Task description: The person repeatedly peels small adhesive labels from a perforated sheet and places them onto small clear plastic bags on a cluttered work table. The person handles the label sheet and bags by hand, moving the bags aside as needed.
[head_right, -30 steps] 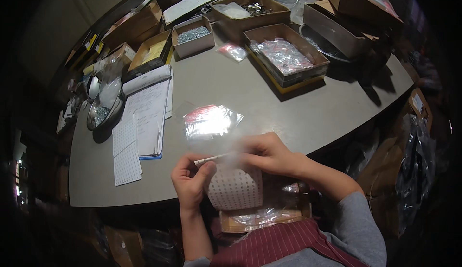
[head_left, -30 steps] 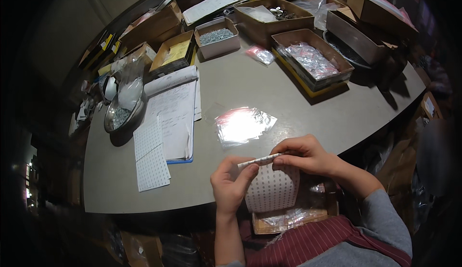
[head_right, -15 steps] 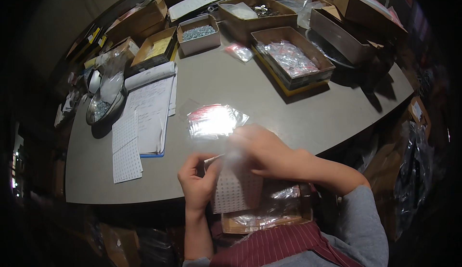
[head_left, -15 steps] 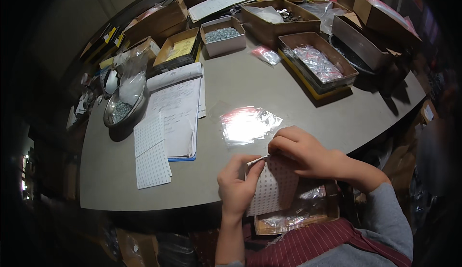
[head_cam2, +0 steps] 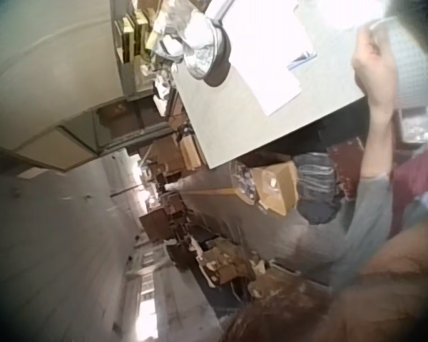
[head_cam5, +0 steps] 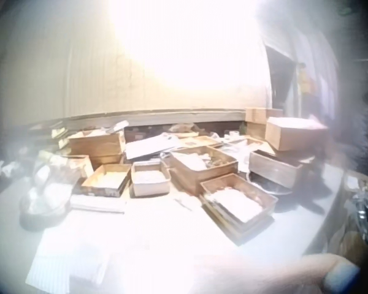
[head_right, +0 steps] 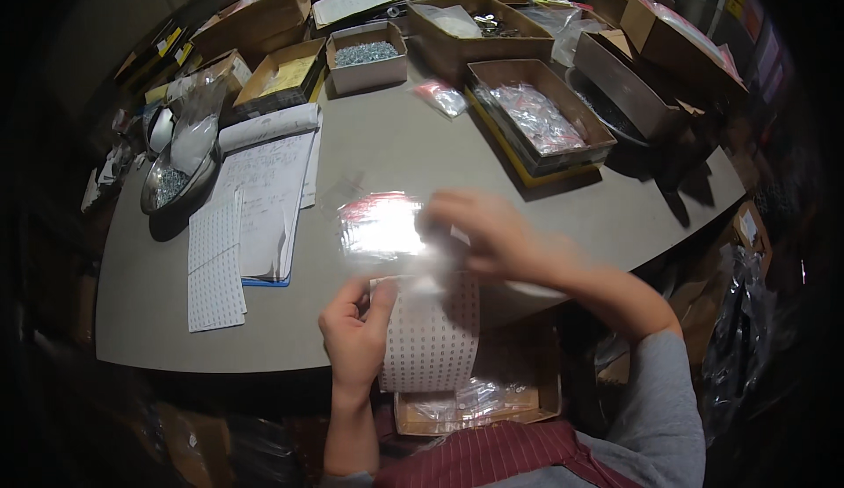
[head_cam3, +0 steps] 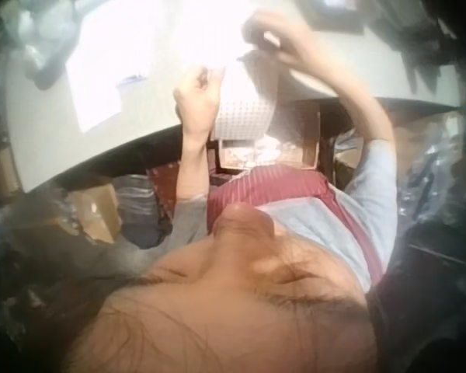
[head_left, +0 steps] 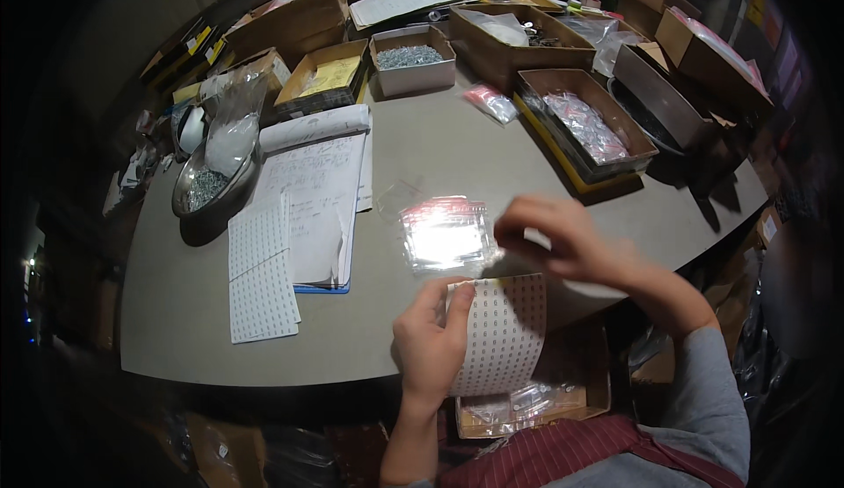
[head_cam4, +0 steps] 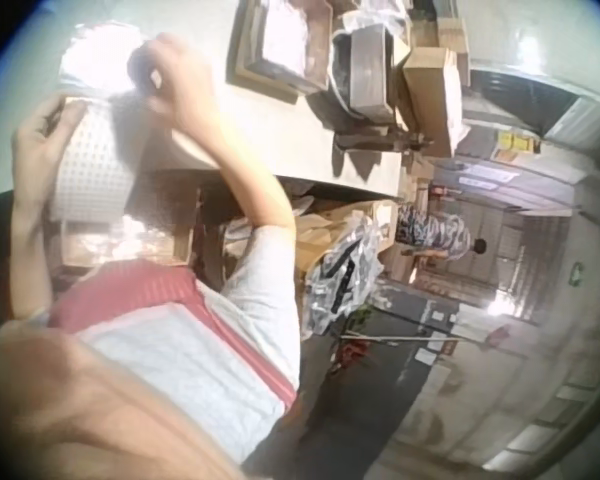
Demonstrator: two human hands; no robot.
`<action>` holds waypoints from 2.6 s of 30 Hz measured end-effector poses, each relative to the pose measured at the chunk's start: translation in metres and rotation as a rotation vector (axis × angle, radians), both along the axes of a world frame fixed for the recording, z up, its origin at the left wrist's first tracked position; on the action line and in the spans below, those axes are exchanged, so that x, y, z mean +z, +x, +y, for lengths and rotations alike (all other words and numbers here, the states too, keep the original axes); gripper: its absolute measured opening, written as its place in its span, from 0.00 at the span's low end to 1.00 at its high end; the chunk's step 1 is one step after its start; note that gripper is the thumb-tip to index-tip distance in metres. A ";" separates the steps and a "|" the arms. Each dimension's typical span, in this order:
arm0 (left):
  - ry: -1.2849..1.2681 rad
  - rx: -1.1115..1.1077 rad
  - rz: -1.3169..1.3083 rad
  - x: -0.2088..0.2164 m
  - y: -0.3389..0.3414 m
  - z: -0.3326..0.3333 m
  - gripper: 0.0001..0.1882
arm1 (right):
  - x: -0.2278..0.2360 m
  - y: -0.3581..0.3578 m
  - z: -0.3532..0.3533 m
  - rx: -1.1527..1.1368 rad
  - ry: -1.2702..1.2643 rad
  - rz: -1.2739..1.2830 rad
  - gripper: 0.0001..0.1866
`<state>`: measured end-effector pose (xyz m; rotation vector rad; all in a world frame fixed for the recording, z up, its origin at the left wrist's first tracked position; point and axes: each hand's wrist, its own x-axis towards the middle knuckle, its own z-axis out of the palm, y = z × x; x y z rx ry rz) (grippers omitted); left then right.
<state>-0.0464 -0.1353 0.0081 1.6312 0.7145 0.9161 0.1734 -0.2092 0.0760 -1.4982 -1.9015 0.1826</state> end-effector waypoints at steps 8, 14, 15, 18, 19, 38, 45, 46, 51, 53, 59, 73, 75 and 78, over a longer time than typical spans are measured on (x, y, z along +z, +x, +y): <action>-0.011 -0.074 0.093 0.021 -0.005 0.000 0.09 | -0.003 0.034 0.064 -0.002 -0.505 -0.018 0.14; -0.007 -0.066 0.025 0.012 -0.004 -0.001 0.09 | -0.015 0.032 0.061 -0.210 -0.487 -0.181 0.13; 0.004 -0.063 0.010 0.010 -0.004 -0.001 0.09 | -0.008 0.039 0.058 -0.257 -0.533 -0.243 0.15; 0.050 -0.068 0.059 0.017 -0.006 0.000 0.08 | 0.011 0.054 0.057 -0.375 -0.708 -0.366 0.20; 0.059 -0.071 0.066 0.017 -0.006 0.000 0.08 | 0.014 0.057 0.056 -0.385 -0.716 -0.397 0.19; -0.011 -0.080 0.084 0.013 -0.006 0.001 0.12 | -0.015 0.066 0.051 -0.374 -0.495 -0.199 0.19; -0.078 -0.044 0.053 0.018 -0.002 -0.003 0.10 | -0.014 0.096 0.027 -0.339 -0.411 -0.110 0.20; -0.075 -0.041 0.058 0.018 -0.002 -0.003 0.10 | -0.016 0.083 0.022 -0.328 -0.268 -0.181 0.15; -0.044 -0.024 0.100 0.013 -0.005 -0.002 0.09 | -0.007 0.005 -0.005 -0.021 -0.217 0.145 0.15; -0.038 -0.015 0.118 0.012 -0.007 -0.002 0.08 | -0.016 -0.011 -0.015 0.060 -0.252 -0.006 0.27; 0.049 -0.011 0.028 0.010 -0.004 -0.005 0.08 | -0.022 -0.025 -0.020 0.014 -0.236 -0.070 0.37; 0.128 -0.026 -0.017 0.012 -0.004 -0.004 0.06 | -0.012 -0.027 -0.018 0.002 -0.326 -0.016 0.31; 0.139 -0.030 -0.007 0.012 -0.006 -0.004 0.06 | -0.013 -0.024 -0.016 0.021 -0.351 0.010 0.33; 0.119 -0.015 0.013 0.010 -0.006 -0.003 0.06 | -0.009 -0.028 -0.016 0.008 -0.358 0.003 0.32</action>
